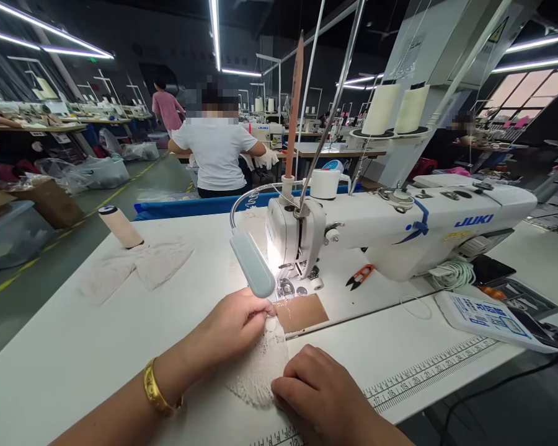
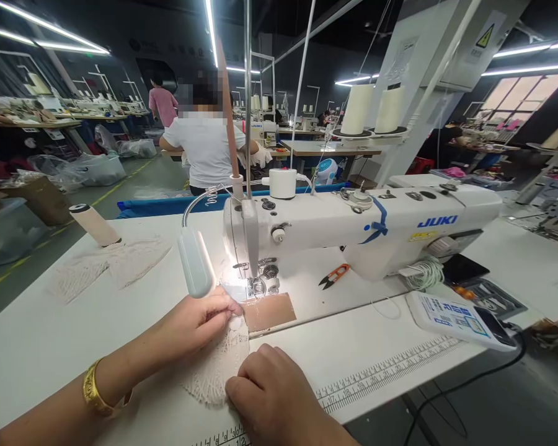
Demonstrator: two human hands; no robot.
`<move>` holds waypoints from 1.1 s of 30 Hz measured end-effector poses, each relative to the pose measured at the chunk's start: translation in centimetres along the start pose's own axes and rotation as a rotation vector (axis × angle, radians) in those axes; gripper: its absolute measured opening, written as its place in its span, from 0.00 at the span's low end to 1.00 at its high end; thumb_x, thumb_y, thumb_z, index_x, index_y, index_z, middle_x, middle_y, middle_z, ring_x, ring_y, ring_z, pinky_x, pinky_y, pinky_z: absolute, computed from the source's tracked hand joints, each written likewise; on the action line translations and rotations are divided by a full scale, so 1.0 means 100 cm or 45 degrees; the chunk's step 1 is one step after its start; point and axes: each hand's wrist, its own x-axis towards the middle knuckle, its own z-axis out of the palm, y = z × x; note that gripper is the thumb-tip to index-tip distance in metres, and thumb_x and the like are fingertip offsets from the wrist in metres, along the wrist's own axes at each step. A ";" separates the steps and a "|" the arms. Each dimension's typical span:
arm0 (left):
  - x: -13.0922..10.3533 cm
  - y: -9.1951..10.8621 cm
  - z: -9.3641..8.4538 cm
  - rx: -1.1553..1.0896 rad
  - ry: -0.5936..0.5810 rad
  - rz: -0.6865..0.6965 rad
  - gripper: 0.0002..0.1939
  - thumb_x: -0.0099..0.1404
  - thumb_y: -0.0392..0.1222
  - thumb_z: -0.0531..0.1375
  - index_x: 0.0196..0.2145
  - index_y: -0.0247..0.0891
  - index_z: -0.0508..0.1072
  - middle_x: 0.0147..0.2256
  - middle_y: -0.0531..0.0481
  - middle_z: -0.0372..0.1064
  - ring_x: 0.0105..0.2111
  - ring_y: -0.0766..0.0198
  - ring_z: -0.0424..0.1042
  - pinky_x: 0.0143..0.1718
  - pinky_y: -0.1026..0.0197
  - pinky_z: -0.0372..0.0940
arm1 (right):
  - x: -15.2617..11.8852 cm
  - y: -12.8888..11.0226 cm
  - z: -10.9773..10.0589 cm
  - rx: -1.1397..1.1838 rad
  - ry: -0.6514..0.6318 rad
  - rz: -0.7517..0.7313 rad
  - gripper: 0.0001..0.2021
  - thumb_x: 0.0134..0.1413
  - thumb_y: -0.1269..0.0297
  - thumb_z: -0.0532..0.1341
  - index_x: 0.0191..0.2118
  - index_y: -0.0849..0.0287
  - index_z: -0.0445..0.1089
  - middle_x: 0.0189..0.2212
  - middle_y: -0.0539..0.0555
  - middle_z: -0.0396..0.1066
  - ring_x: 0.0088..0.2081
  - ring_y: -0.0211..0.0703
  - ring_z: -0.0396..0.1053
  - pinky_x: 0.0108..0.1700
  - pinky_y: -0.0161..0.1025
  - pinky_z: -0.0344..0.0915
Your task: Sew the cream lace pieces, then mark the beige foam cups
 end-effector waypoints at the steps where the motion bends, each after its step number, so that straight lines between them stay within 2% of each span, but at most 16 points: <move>1: 0.000 -0.001 0.001 0.010 0.013 0.022 0.19 0.67 0.38 0.50 0.40 0.45 0.82 0.37 0.52 0.75 0.31 0.61 0.72 0.34 0.59 0.65 | 0.000 0.000 0.000 -0.005 -0.007 0.001 0.12 0.52 0.79 0.60 0.38 0.56 0.72 0.30 0.49 0.71 0.30 0.40 0.62 0.31 0.36 0.55; 5: 0.001 -0.002 0.004 0.039 0.041 0.094 0.18 0.68 0.36 0.50 0.39 0.44 0.81 0.36 0.52 0.73 0.33 0.61 0.72 0.35 0.59 0.64 | 0.000 -0.001 0.002 -0.035 -0.002 -0.009 0.10 0.53 0.79 0.61 0.37 0.56 0.71 0.29 0.48 0.70 0.29 0.40 0.61 0.31 0.36 0.53; 8: 0.000 0.001 0.005 0.037 0.032 0.077 0.14 0.68 0.37 0.53 0.40 0.43 0.79 0.36 0.52 0.73 0.34 0.60 0.72 0.37 0.58 0.64 | -0.001 -0.001 0.004 -0.088 0.024 -0.039 0.05 0.57 0.74 0.62 0.34 0.56 0.69 0.27 0.48 0.69 0.28 0.40 0.59 0.30 0.37 0.52; 12: -0.003 0.008 0.003 0.022 0.018 -0.080 0.12 0.65 0.39 0.57 0.46 0.43 0.74 0.38 0.51 0.72 0.36 0.56 0.70 0.36 0.56 0.63 | -0.004 -0.002 0.007 -0.141 -0.001 -0.090 0.06 0.60 0.70 0.62 0.32 0.56 0.67 0.26 0.48 0.67 0.27 0.39 0.58 0.28 0.38 0.50; 15: -0.004 0.009 0.001 0.021 0.011 -0.192 0.09 0.63 0.42 0.58 0.42 0.42 0.70 0.36 0.50 0.69 0.36 0.55 0.68 0.36 0.54 0.62 | -0.006 -0.002 0.005 -0.153 -0.042 -0.132 0.04 0.60 0.71 0.62 0.34 0.56 0.68 0.26 0.48 0.68 0.27 0.39 0.60 0.28 0.37 0.53; 18: -0.004 0.006 0.001 -0.009 0.034 -0.235 0.05 0.63 0.42 0.56 0.38 0.42 0.66 0.37 0.50 0.67 0.36 0.54 0.67 0.39 0.53 0.62 | -0.001 0.001 -0.006 -0.070 -0.079 -0.138 0.02 0.65 0.68 0.63 0.38 0.56 0.69 0.29 0.49 0.70 0.28 0.40 0.62 0.28 0.36 0.58; 21: -0.005 0.001 0.003 -0.054 0.052 -0.239 0.02 0.63 0.41 0.54 0.35 0.42 0.62 0.35 0.50 0.67 0.36 0.55 0.67 0.40 0.52 0.62 | 0.014 0.010 -0.024 0.126 -0.183 -0.069 0.05 0.69 0.67 0.60 0.48 0.57 0.70 0.36 0.53 0.72 0.34 0.42 0.66 0.34 0.37 0.64; 25: -0.005 -0.003 0.004 -0.093 0.054 -0.219 0.04 0.60 0.38 0.54 0.35 0.42 0.62 0.35 0.51 0.66 0.35 0.55 0.67 0.39 0.53 0.62 | 0.041 0.026 -0.040 0.195 -0.354 0.097 0.12 0.70 0.72 0.56 0.55 0.57 0.69 0.41 0.55 0.70 0.42 0.48 0.64 0.43 0.45 0.68; 29: -0.004 -0.003 0.004 -0.114 0.058 -0.225 0.05 0.59 0.38 0.55 0.35 0.42 0.64 0.35 0.51 0.66 0.34 0.57 0.66 0.37 0.54 0.61 | 0.051 0.035 -0.032 0.161 -0.460 0.225 0.14 0.68 0.74 0.59 0.56 0.56 0.70 0.44 0.56 0.69 0.44 0.51 0.63 0.47 0.51 0.68; 33: -0.005 -0.002 0.005 -0.171 0.073 -0.251 0.03 0.60 0.40 0.56 0.34 0.42 0.65 0.34 0.52 0.67 0.33 0.58 0.65 0.35 0.56 0.60 | 0.046 0.036 -0.023 0.175 -0.415 0.238 0.12 0.69 0.74 0.58 0.54 0.56 0.69 0.44 0.57 0.69 0.45 0.51 0.63 0.48 0.52 0.68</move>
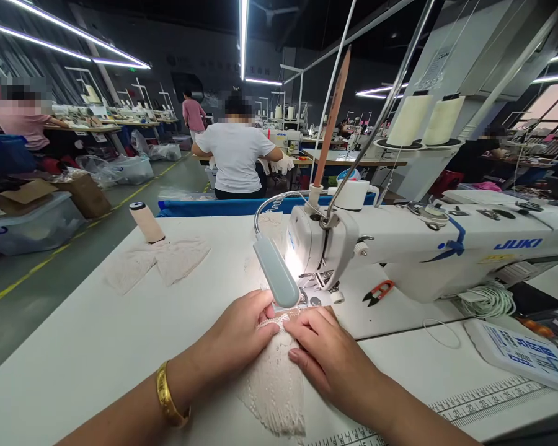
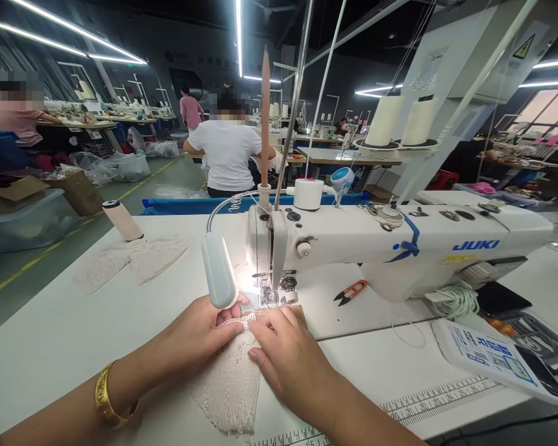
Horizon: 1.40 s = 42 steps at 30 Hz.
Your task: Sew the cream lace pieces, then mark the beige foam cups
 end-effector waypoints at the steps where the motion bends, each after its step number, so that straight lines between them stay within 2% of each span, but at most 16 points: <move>1: 0.000 0.000 0.000 -0.014 -0.010 -0.007 0.04 0.60 0.41 0.57 0.35 0.42 0.67 0.33 0.52 0.66 0.33 0.58 0.65 0.35 0.56 0.60 | -0.001 0.000 0.001 -0.001 0.014 -0.005 0.12 0.69 0.74 0.58 0.54 0.56 0.69 0.44 0.57 0.69 0.45 0.51 0.63 0.49 0.51 0.68; 4: 0.001 -0.002 0.002 -0.026 -0.042 -0.021 0.11 0.61 0.43 0.57 0.42 0.41 0.71 0.33 0.53 0.66 0.33 0.57 0.66 0.36 0.56 0.61 | -0.003 -0.001 0.002 -0.029 0.030 -0.019 0.12 0.68 0.75 0.58 0.52 0.56 0.70 0.43 0.56 0.69 0.44 0.51 0.63 0.48 0.50 0.68; 8: 0.003 -0.006 0.002 0.015 -0.014 -0.024 0.15 0.61 0.42 0.57 0.46 0.41 0.72 0.34 0.52 0.67 0.34 0.56 0.68 0.37 0.55 0.61 | -0.001 -0.001 0.003 -0.086 0.038 -0.051 0.09 0.69 0.75 0.58 0.49 0.58 0.70 0.41 0.56 0.68 0.44 0.51 0.64 0.47 0.50 0.68; 16: 0.001 -0.004 0.002 0.041 -0.021 -0.018 0.14 0.60 0.41 0.58 0.45 0.42 0.73 0.35 0.52 0.68 0.35 0.56 0.69 0.37 0.55 0.61 | -0.002 -0.001 0.005 -0.107 0.043 -0.048 0.07 0.70 0.75 0.56 0.46 0.58 0.69 0.40 0.56 0.68 0.43 0.50 0.62 0.47 0.50 0.68; 20: 0.000 -0.002 0.002 0.035 -0.009 -0.014 0.12 0.63 0.44 0.57 0.44 0.41 0.72 0.34 0.51 0.69 0.35 0.55 0.69 0.38 0.54 0.62 | -0.001 0.001 0.006 -0.087 0.047 -0.046 0.07 0.70 0.74 0.55 0.44 0.58 0.69 0.40 0.56 0.68 0.43 0.51 0.63 0.47 0.51 0.68; 24: 0.001 -0.002 0.002 0.046 -0.017 -0.020 0.13 0.66 0.44 0.56 0.46 0.41 0.73 0.32 0.52 0.68 0.33 0.56 0.68 0.36 0.55 0.61 | -0.006 -0.002 -0.007 -0.009 0.118 -0.036 0.08 0.71 0.73 0.54 0.47 0.57 0.69 0.40 0.56 0.69 0.44 0.50 0.64 0.47 0.49 0.68; 27: 0.000 -0.002 0.002 0.077 -0.002 -0.038 0.12 0.65 0.44 0.56 0.45 0.42 0.73 0.31 0.53 0.66 0.33 0.56 0.68 0.35 0.55 0.60 | -0.020 -0.010 -0.014 0.024 0.054 -0.053 0.07 0.70 0.71 0.57 0.50 0.55 0.70 0.39 0.54 0.70 0.41 0.47 0.65 0.42 0.44 0.68; 30: 0.000 -0.001 0.002 0.115 0.025 -0.068 0.11 0.66 0.45 0.55 0.44 0.42 0.72 0.30 0.54 0.65 0.31 0.56 0.67 0.33 0.55 0.59 | -0.035 -0.017 -0.005 0.015 -0.023 -0.119 0.04 0.66 0.69 0.63 0.44 0.55 0.70 0.38 0.52 0.71 0.37 0.44 0.64 0.36 0.39 0.65; 33: -0.001 0.002 0.001 0.126 0.049 -0.073 0.09 0.66 0.45 0.55 0.42 0.42 0.71 0.30 0.53 0.66 0.31 0.55 0.67 0.33 0.55 0.59 | -0.044 -0.018 0.013 -0.047 0.110 -0.185 0.03 0.65 0.70 0.62 0.38 0.56 0.69 0.35 0.51 0.71 0.34 0.42 0.63 0.34 0.37 0.63; 36: -0.001 0.003 0.000 0.112 0.062 0.005 0.06 0.68 0.45 0.53 0.35 0.43 0.67 0.30 0.52 0.66 0.32 0.56 0.66 0.33 0.56 0.59 | -0.044 -0.017 0.020 -0.057 0.198 -0.169 0.06 0.68 0.71 0.59 0.36 0.57 0.68 0.32 0.51 0.70 0.33 0.42 0.63 0.33 0.36 0.61; 38: 0.000 0.002 0.000 0.097 0.042 0.111 0.10 0.70 0.44 0.51 0.31 0.42 0.65 0.32 0.51 0.68 0.33 0.56 0.67 0.35 0.56 0.60 | -0.042 -0.019 0.018 -0.004 0.215 -0.152 0.06 0.68 0.71 0.58 0.37 0.57 0.69 0.32 0.52 0.70 0.34 0.42 0.63 0.34 0.36 0.61; 42: 0.002 -0.006 0.004 0.083 -0.007 0.260 0.14 0.70 0.40 0.50 0.35 0.42 0.76 0.39 0.48 0.72 0.39 0.55 0.70 0.41 0.54 0.63 | -0.038 -0.026 0.016 0.097 0.259 -0.151 0.06 0.67 0.72 0.57 0.40 0.57 0.70 0.33 0.52 0.70 0.34 0.43 0.64 0.35 0.37 0.62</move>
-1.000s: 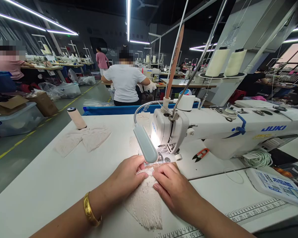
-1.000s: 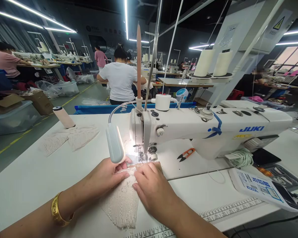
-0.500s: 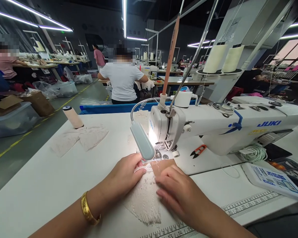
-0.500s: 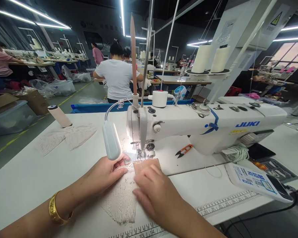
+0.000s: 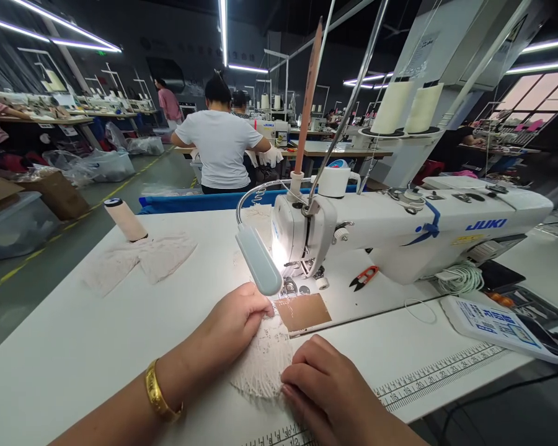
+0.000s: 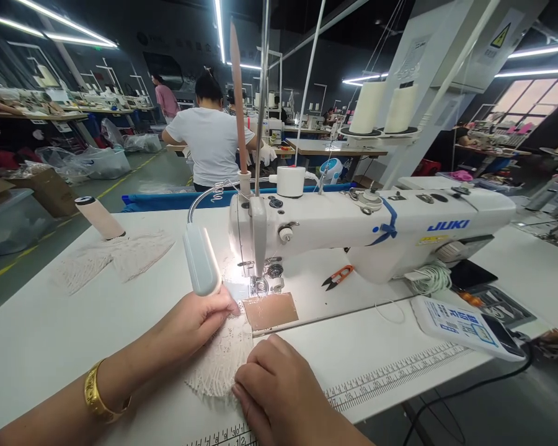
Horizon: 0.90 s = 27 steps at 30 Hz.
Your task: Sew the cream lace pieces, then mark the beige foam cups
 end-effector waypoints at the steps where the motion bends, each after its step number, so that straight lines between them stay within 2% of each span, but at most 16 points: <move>1: 0.000 -0.002 0.001 0.001 0.011 0.015 0.16 0.70 0.39 0.50 0.36 0.43 0.78 0.39 0.48 0.71 0.40 0.56 0.69 0.42 0.54 0.63 | 0.001 -0.001 0.002 0.001 0.010 -0.011 0.06 0.67 0.72 0.57 0.40 0.57 0.71 0.32 0.52 0.70 0.34 0.42 0.64 0.35 0.37 0.61; 5: 0.001 0.000 0.004 0.002 0.031 0.066 0.18 0.71 0.39 0.49 0.36 0.42 0.80 0.37 0.48 0.68 0.37 0.57 0.67 0.39 0.56 0.61 | 0.002 -0.002 0.014 -0.089 0.067 -0.079 0.07 0.68 0.70 0.56 0.38 0.57 0.70 0.31 0.51 0.69 0.31 0.42 0.62 0.32 0.38 0.57; 11: 0.002 0.012 0.002 -0.011 0.006 0.022 0.17 0.73 0.42 0.49 0.30 0.39 0.73 0.35 0.48 0.64 0.36 0.58 0.66 0.36 0.56 0.60 | -0.001 0.002 0.026 -0.242 0.126 -0.126 0.11 0.69 0.69 0.55 0.33 0.57 0.69 0.28 0.50 0.68 0.29 0.41 0.60 0.31 0.38 0.52; 15: 0.000 0.011 0.000 0.029 -0.017 0.036 0.17 0.73 0.42 0.48 0.39 0.41 0.76 0.39 0.47 0.69 0.40 0.55 0.69 0.41 0.54 0.64 | -0.006 0.004 0.028 -0.307 0.095 -0.143 0.10 0.67 0.69 0.57 0.31 0.57 0.67 0.28 0.50 0.67 0.29 0.41 0.60 0.30 0.38 0.52; 17: 0.000 0.009 -0.003 0.030 0.000 -0.024 0.14 0.71 0.41 0.49 0.42 0.41 0.74 0.40 0.47 0.71 0.40 0.54 0.70 0.43 0.52 0.66 | -0.006 0.006 0.022 -0.237 0.035 -0.135 0.10 0.68 0.67 0.58 0.32 0.57 0.67 0.29 0.50 0.68 0.29 0.41 0.61 0.30 0.37 0.55; 20: 0.000 0.003 -0.008 0.014 0.074 -0.152 0.06 0.67 0.42 0.52 0.35 0.41 0.68 0.37 0.47 0.71 0.38 0.53 0.71 0.42 0.52 0.67 | 0.004 0.008 0.003 -0.067 -0.109 -0.044 0.05 0.69 0.66 0.58 0.41 0.57 0.70 0.33 0.51 0.70 0.33 0.42 0.65 0.33 0.37 0.60; 22: 0.000 0.000 -0.010 -0.030 0.107 -0.180 0.03 0.64 0.41 0.53 0.32 0.42 0.64 0.37 0.48 0.71 0.38 0.53 0.72 0.41 0.52 0.67 | 0.015 0.009 -0.011 -0.030 -0.180 0.023 0.06 0.70 0.69 0.57 0.48 0.56 0.70 0.36 0.52 0.70 0.36 0.44 0.65 0.36 0.39 0.63; 24: 0.001 -0.001 -0.010 -0.066 0.095 -0.182 0.01 0.62 0.40 0.54 0.32 0.42 0.64 0.36 0.49 0.70 0.39 0.53 0.72 0.41 0.53 0.66 | 0.028 0.011 -0.020 -0.059 -0.213 0.074 0.10 0.70 0.72 0.56 0.51 0.55 0.69 0.39 0.53 0.69 0.39 0.47 0.64 0.40 0.42 0.65; 27: 0.000 0.000 -0.010 -0.070 0.058 -0.234 0.05 0.60 0.39 0.54 0.35 0.42 0.68 0.32 0.52 0.66 0.33 0.57 0.70 0.36 0.56 0.64 | 0.041 0.015 -0.020 -0.130 -0.267 0.152 0.11 0.68 0.74 0.57 0.52 0.54 0.70 0.41 0.55 0.68 0.43 0.51 0.64 0.46 0.48 0.66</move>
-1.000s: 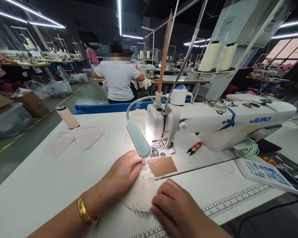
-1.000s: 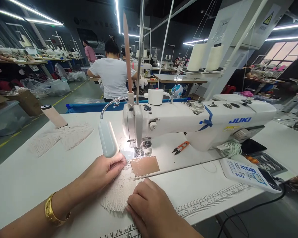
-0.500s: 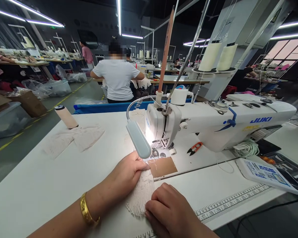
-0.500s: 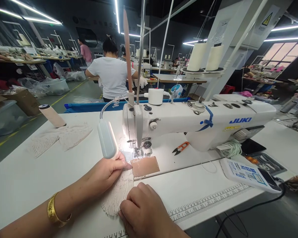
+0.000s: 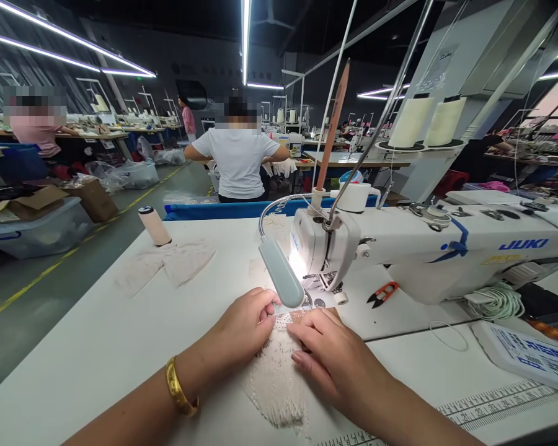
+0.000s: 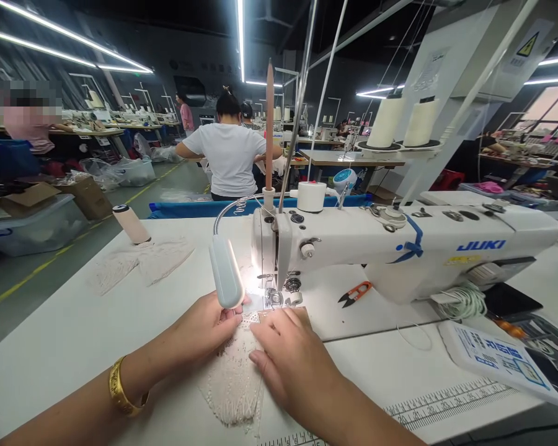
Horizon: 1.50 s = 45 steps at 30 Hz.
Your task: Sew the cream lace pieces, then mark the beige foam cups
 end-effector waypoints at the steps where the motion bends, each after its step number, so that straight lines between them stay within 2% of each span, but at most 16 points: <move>1: 0.000 0.001 0.000 0.005 -0.008 -0.022 0.07 0.60 0.38 0.54 0.36 0.41 0.69 0.30 0.53 0.65 0.31 0.58 0.68 0.34 0.57 0.63 | 0.003 0.001 0.002 -0.016 -0.016 0.022 0.10 0.68 0.74 0.58 0.51 0.55 0.70 0.42 0.55 0.69 0.43 0.51 0.64 0.47 0.50 0.67; 5: -0.001 0.001 0.000 -0.007 -0.031 -0.063 0.13 0.58 0.38 0.55 0.41 0.41 0.73 0.28 0.55 0.63 0.29 0.60 0.65 0.31 0.59 0.61 | 0.007 0.007 0.013 -0.077 -0.030 0.084 0.06 0.68 0.73 0.59 0.46 0.56 0.69 0.42 0.56 0.69 0.43 0.52 0.64 0.46 0.51 0.67; 8: 0.000 0.000 -0.001 -0.033 -0.045 -0.080 0.13 0.58 0.37 0.56 0.42 0.41 0.74 0.28 0.56 0.63 0.29 0.60 0.65 0.31 0.59 0.61 | 0.007 0.008 0.016 -0.096 -0.027 0.108 0.05 0.68 0.72 0.59 0.45 0.56 0.69 0.42 0.56 0.69 0.43 0.53 0.64 0.46 0.51 0.67; 14: 0.001 0.001 -0.001 -0.028 -0.072 -0.081 0.10 0.58 0.33 0.56 0.36 0.42 0.74 0.27 0.57 0.62 0.28 0.62 0.63 0.30 0.60 0.58 | 0.007 0.007 0.015 -0.102 -0.044 0.128 0.12 0.68 0.74 0.58 0.52 0.54 0.70 0.41 0.55 0.70 0.42 0.53 0.64 0.45 0.51 0.67; 19: -0.001 0.001 0.000 -0.001 -0.108 -0.075 0.16 0.60 0.30 0.55 0.39 0.43 0.79 0.26 0.56 0.65 0.26 0.63 0.64 0.30 0.60 0.59 | 0.007 0.006 0.017 -0.089 -0.056 0.141 0.05 0.69 0.73 0.58 0.43 0.56 0.69 0.43 0.57 0.70 0.43 0.53 0.64 0.46 0.53 0.67; 21: -0.001 0.000 0.000 0.068 -0.117 -0.020 0.18 0.61 0.29 0.55 0.39 0.44 0.81 0.27 0.55 0.65 0.27 0.63 0.65 0.31 0.60 0.60 | 0.007 0.006 0.018 -0.081 -0.059 0.148 0.05 0.69 0.72 0.58 0.42 0.56 0.69 0.43 0.57 0.70 0.44 0.53 0.64 0.46 0.53 0.67; 26: -0.001 -0.006 0.006 0.220 -0.085 0.273 0.16 0.67 0.30 0.54 0.33 0.41 0.81 0.36 0.50 0.71 0.37 0.60 0.69 0.38 0.59 0.62 | 0.006 0.006 0.018 -0.094 -0.065 0.161 0.05 0.69 0.72 0.58 0.43 0.56 0.70 0.44 0.57 0.70 0.45 0.54 0.64 0.48 0.54 0.68; 31: -0.004 -0.007 0.008 0.428 -0.025 0.456 0.14 0.67 0.30 0.54 0.25 0.38 0.71 0.30 0.51 0.64 0.32 0.61 0.64 0.32 0.58 0.56 | 0.006 0.006 0.018 -0.117 -0.037 0.137 0.05 0.68 0.73 0.58 0.43 0.56 0.69 0.44 0.57 0.71 0.45 0.53 0.64 0.48 0.54 0.68; 33: -0.005 -0.004 0.006 0.379 -0.028 0.430 0.13 0.66 0.28 0.54 0.26 0.38 0.72 0.32 0.51 0.66 0.33 0.61 0.65 0.33 0.59 0.58 | 0.006 0.007 0.019 -0.115 -0.019 0.125 0.05 0.68 0.74 0.58 0.42 0.56 0.69 0.43 0.56 0.71 0.45 0.53 0.64 0.48 0.53 0.68; 36: -0.005 0.001 0.001 0.255 -0.038 0.302 0.15 0.63 0.24 0.54 0.35 0.40 0.76 0.34 0.53 0.69 0.34 0.62 0.68 0.36 0.60 0.61 | 0.005 0.007 0.020 -0.116 -0.002 0.114 0.06 0.67 0.74 0.59 0.46 0.56 0.70 0.44 0.56 0.71 0.44 0.53 0.64 0.48 0.53 0.68; 40: -0.003 0.006 -0.003 0.249 -0.065 0.123 0.16 0.60 0.23 0.55 0.36 0.40 0.75 0.27 0.57 0.66 0.28 0.63 0.65 0.31 0.61 0.59 | 0.005 0.007 0.020 -0.117 -0.001 0.115 0.06 0.67 0.73 0.60 0.46 0.56 0.70 0.43 0.56 0.71 0.44 0.53 0.64 0.47 0.52 0.68; 45: -0.003 0.001 0.000 0.265 -0.077 0.191 0.20 0.61 0.24 0.54 0.40 0.43 0.80 0.28 0.55 0.67 0.29 0.63 0.66 0.31 0.61 0.58 | 0.006 0.005 0.018 -0.104 -0.013 0.128 0.06 0.67 0.74 0.59 0.44 0.57 0.69 0.43 0.56 0.71 0.43 0.52 0.64 0.48 0.52 0.68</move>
